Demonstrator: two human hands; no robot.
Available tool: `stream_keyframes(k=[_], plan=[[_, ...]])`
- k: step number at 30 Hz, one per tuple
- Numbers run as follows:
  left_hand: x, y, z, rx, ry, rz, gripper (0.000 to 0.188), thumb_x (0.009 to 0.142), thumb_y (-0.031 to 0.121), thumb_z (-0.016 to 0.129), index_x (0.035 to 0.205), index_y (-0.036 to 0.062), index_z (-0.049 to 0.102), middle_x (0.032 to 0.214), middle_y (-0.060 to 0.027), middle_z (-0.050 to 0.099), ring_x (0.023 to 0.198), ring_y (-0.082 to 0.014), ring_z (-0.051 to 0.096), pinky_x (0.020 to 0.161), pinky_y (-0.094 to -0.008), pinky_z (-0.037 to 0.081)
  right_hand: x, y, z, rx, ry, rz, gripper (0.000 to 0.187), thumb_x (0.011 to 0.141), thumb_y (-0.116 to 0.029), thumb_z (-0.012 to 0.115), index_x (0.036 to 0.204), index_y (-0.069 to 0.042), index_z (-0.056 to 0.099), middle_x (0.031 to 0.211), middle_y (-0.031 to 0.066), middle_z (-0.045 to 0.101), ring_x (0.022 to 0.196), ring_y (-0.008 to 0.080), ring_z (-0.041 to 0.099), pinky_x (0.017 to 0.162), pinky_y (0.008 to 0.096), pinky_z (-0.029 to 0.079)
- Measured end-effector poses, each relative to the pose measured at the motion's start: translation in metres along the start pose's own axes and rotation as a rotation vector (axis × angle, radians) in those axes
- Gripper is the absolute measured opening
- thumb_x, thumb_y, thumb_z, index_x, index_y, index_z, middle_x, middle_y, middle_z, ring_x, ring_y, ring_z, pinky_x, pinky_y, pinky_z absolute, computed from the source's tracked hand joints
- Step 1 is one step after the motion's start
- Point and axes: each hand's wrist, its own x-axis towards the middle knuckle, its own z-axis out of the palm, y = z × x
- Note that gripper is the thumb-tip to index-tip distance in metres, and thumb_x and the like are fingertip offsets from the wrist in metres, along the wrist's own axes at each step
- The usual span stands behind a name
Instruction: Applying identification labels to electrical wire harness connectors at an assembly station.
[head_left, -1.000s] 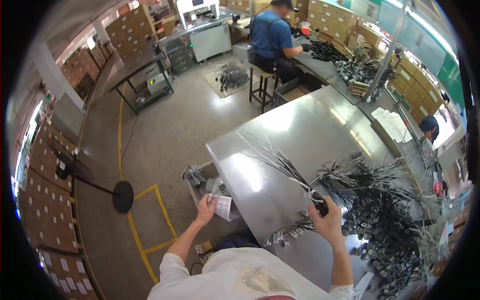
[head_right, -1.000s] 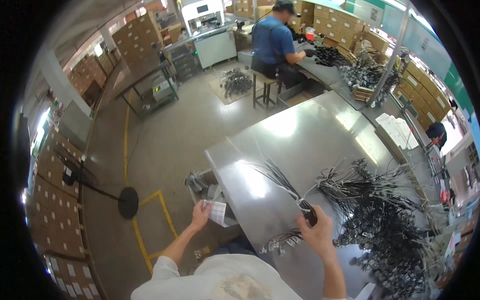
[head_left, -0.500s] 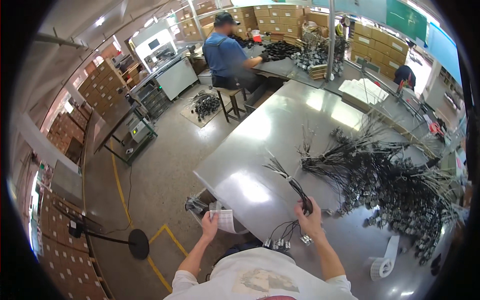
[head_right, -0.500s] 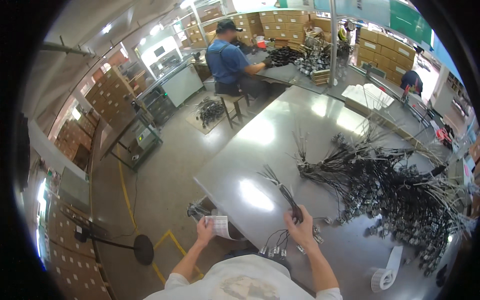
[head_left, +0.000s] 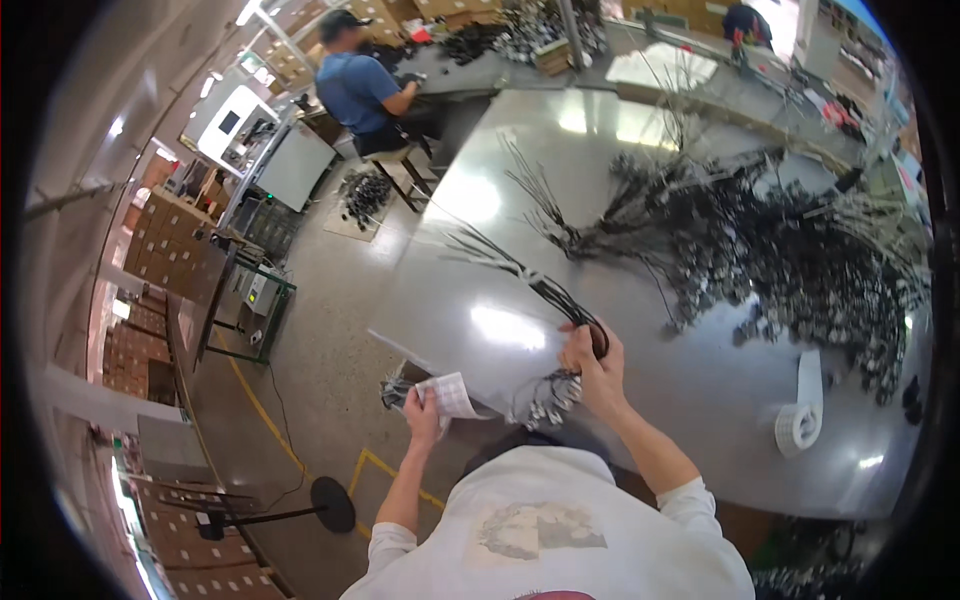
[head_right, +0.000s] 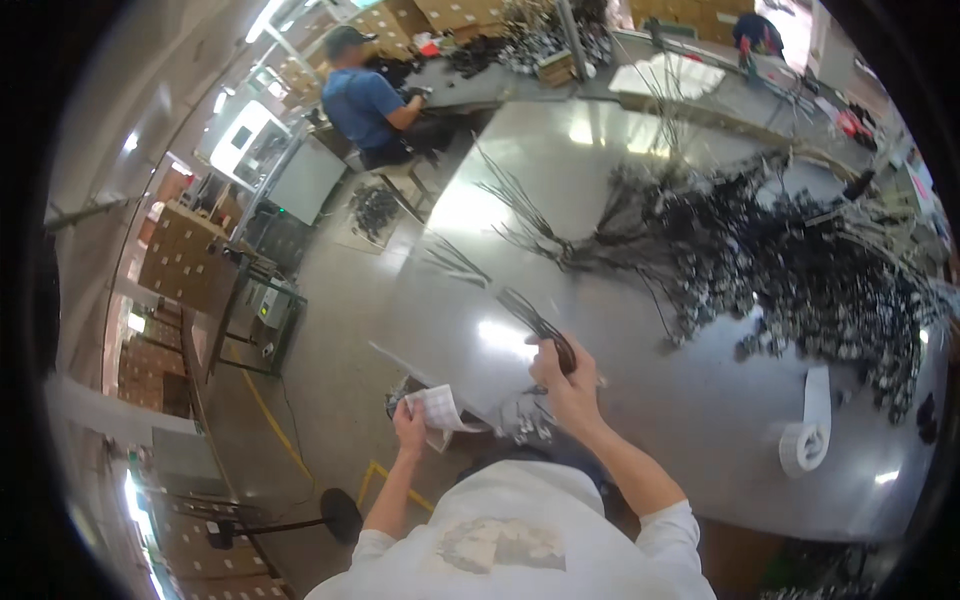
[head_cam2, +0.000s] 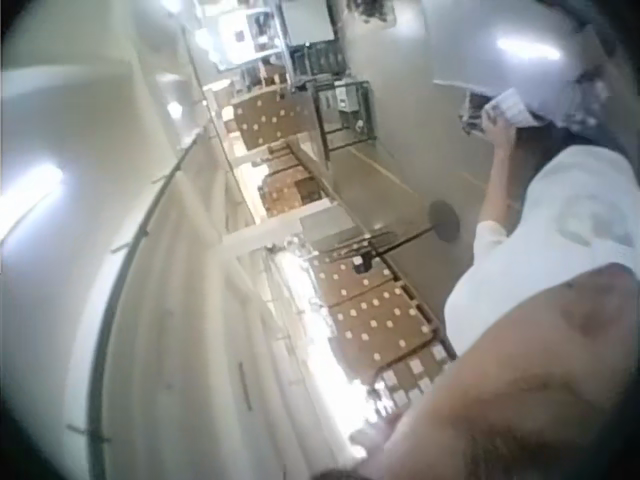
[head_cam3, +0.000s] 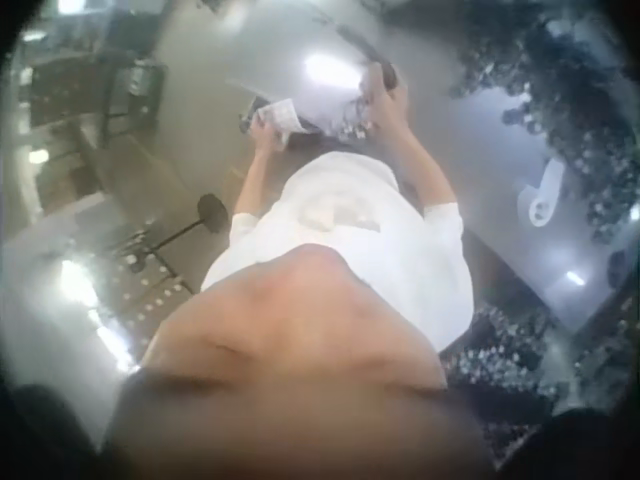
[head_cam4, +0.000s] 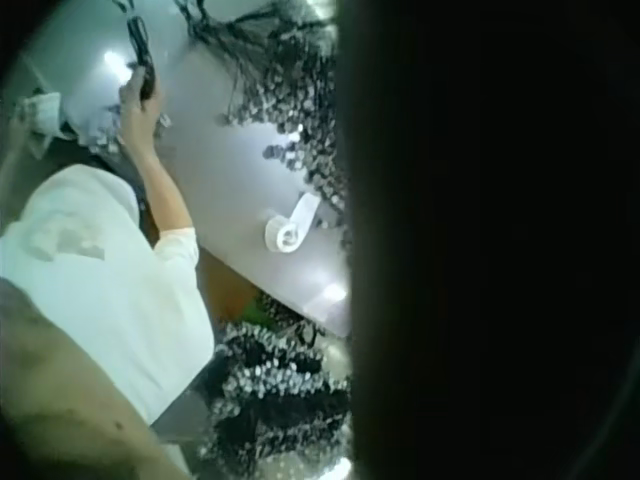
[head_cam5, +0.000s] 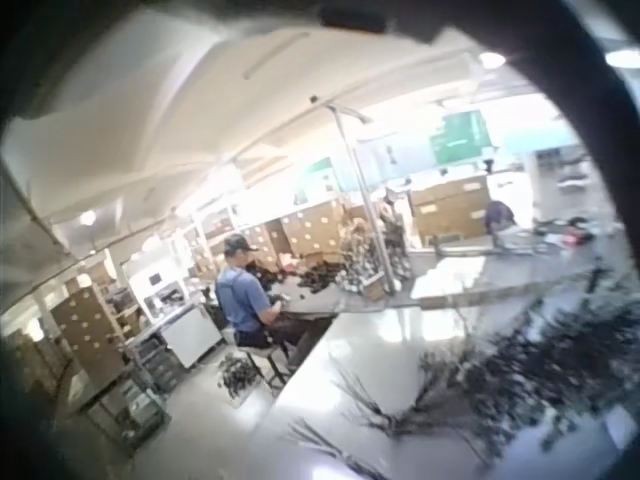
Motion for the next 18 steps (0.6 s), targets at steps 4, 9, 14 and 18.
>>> stream_keyframes(k=[4, 9, 14, 18], plan=[[0.004, 0.013, 0.007, -0.108, -0.018, -0.055, 0.018, 0.11, 0.018, 0.062, 0.11, 0.0004, 0.065, 0.1, -0.0032, 0.07, 0.092, -0.0108, 0.063, 0.082, -0.029, 0.053, -0.013, -0.022, 0.002, 0.198, 0.039, -0.136, 0.035, 0.114, -0.031, 0.057, 0.113, 0.003, 0.06, 0.071, -0.0048, 0.041, 0.06, 0.0069, 0.033, 0.062, 0.0298, 0.033], [0.009, 0.037, 0.02, -0.12, -0.097, -0.005, 0.019, 0.11, 0.018, 0.061, 0.11, -0.0011, 0.064, 0.1, -0.003, 0.07, 0.092, -0.0107, 0.061, 0.082, -0.0291, 0.051, -0.022, -0.063, -0.017, 0.48, 0.026, -0.382, 0.043, 0.111, -0.046, 0.059, 0.112, -0.003, 0.059, 0.068, -0.0083, 0.028, 0.058, 0.0078, 0.022, 0.061, 0.0305, 0.025], [0.019, 0.055, 0.041, -0.177, -0.137, -0.004, 0.021, 0.111, 0.017, 0.06, 0.119, -0.0015, 0.064, 0.105, -0.0025, 0.07, 0.095, -0.0098, 0.062, 0.084, -0.028, 0.052, -0.034, -0.098, -0.052, 0.61, 0.304, -0.386, 0.04, 0.111, -0.044, 0.058, 0.113, -0.004, 0.06, 0.068, -0.0089, 0.021, 0.058, 0.0069, 0.018, 0.061, 0.0287, 0.023], [0.029, 0.067, 0.06, -0.131, -0.234, -0.026, 0.03, 0.112, 0.021, 0.059, 0.13, -0.0025, 0.063, 0.12, -0.0079, 0.072, 0.107, -0.0142, 0.066, 0.094, -0.031, 0.053, -0.06, -0.106, -0.102, 0.771, 0.338, -0.615, 0.032, 0.113, -0.035, 0.056, 0.115, -0.003, 0.06, 0.068, -0.0083, 0.021, 0.058, 0.0064, 0.019, 0.061, 0.0268, 0.023]])
